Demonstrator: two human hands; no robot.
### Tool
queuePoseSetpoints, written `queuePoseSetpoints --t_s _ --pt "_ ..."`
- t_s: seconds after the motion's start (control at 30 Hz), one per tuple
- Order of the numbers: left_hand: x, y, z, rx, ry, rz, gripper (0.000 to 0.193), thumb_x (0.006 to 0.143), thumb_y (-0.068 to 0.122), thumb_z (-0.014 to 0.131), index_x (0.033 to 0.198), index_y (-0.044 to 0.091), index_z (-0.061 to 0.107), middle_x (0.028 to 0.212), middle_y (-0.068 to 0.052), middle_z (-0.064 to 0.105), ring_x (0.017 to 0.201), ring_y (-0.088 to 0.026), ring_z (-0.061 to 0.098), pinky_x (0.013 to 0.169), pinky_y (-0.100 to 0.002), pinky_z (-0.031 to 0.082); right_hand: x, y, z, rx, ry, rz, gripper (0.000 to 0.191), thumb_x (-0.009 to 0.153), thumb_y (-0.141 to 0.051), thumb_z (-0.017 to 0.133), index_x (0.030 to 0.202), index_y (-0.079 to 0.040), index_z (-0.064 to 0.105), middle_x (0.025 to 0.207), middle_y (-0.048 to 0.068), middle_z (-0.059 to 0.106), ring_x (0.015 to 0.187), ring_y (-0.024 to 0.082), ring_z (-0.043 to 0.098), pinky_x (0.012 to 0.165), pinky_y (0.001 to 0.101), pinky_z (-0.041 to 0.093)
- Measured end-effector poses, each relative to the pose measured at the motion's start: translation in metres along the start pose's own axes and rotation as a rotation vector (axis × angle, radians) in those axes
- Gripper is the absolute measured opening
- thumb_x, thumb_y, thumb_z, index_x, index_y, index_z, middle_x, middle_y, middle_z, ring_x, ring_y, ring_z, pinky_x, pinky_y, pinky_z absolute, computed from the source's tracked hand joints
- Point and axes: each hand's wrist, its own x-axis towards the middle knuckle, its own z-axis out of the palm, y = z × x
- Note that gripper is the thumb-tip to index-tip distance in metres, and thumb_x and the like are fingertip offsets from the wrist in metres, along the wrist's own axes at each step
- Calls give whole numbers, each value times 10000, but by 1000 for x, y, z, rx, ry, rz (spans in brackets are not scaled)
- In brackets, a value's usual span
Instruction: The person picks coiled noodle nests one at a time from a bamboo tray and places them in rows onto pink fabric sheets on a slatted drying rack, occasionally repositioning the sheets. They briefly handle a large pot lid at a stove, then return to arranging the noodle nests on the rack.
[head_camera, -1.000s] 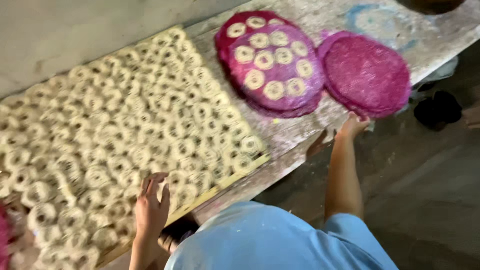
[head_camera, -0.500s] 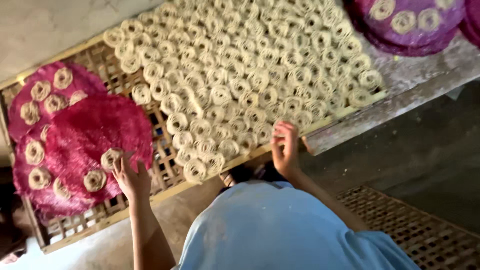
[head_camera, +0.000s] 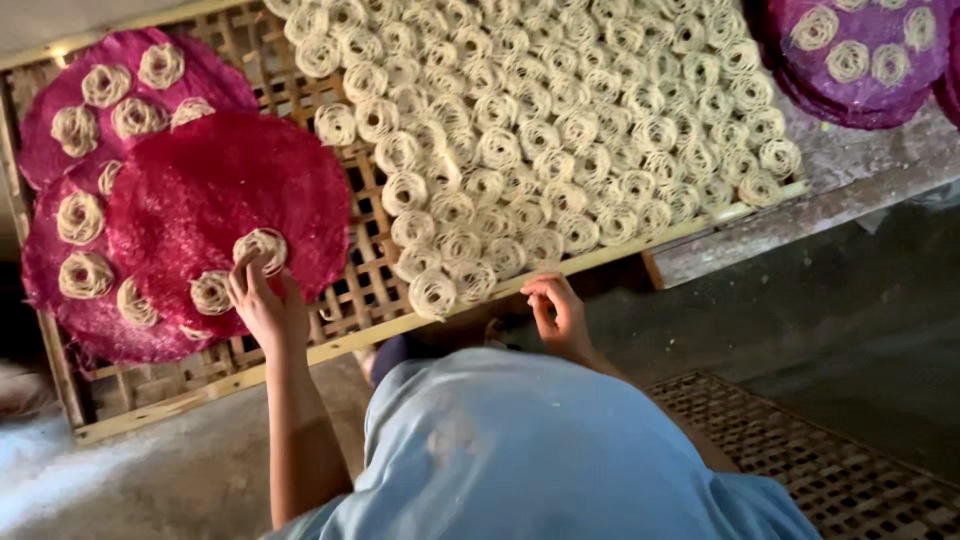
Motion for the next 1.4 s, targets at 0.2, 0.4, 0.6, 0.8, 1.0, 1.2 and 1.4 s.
queuePoseSetpoints --t_s 0.2,0.4,0.6,0.8,1.0,1.2,1.4 --pt "60 -62 -24 -37 -67 55 386 941 133 709 1316 67 639 1433 -175 570 1319 -413 499 1096 -544 396 32 -20 103 -182 5 35 77 994 -41 616 1045 -59 670 937 63 678 739 152 644 657 266 527" --pt "110 -132 -60 -22 -225 190 442 906 150 708 1331 85 607 1434 -180 553 1330 -399 501 1097 -542 408 142 -29 216 -392 45 -29 101 1026 -84 646 1114 -78 695 905 109 654 727 234 620 682 370 513" --pt "101 -159 -75 -96 -389 244 470 878 169 699 1333 104 604 1428 -161 539 1317 -388 494 1081 -524 433 275 -2 270 -737 106 -88 224 899 -106 727 1118 -79 686 1131 152 664 1066 384 600 900 474 519" --pt "99 -140 -67 3 -549 211 456 882 223 689 1326 153 609 1421 -103 545 1294 -352 503 1036 -549 418 333 7 294 -970 84 -30 395 788 -144 774 1141 -9 661 1157 227 631 1083 434 569 881 524 508" --pt "108 -125 -40 28 -620 187 459 911 293 687 1334 137 603 1229 -105 601 1185 -317 572 991 -521 457 347 9 289 -929 -22 231 202 846 -165 774 1010 -81 691 1056 160 694 1045 347 651 932 475 548" --pt "117 -119 -28 -13 -664 182 307 883 246 712 1152 119 636 1159 -126 604 1130 -330 579 948 -484 489 377 -1 271 -292 31 652 311 820 -90 773 1101 -61 644 1025 64 689 932 193 681 810 328 616" --pt "125 -105 -24 -165 -747 67 263 933 210 684 1139 80 586 1108 -149 643 1070 -362 629 894 -482 537 405 20 285 17 149 499 325 806 -80 783 1093 -95 630 965 26 695 848 157 695 727 345 615"
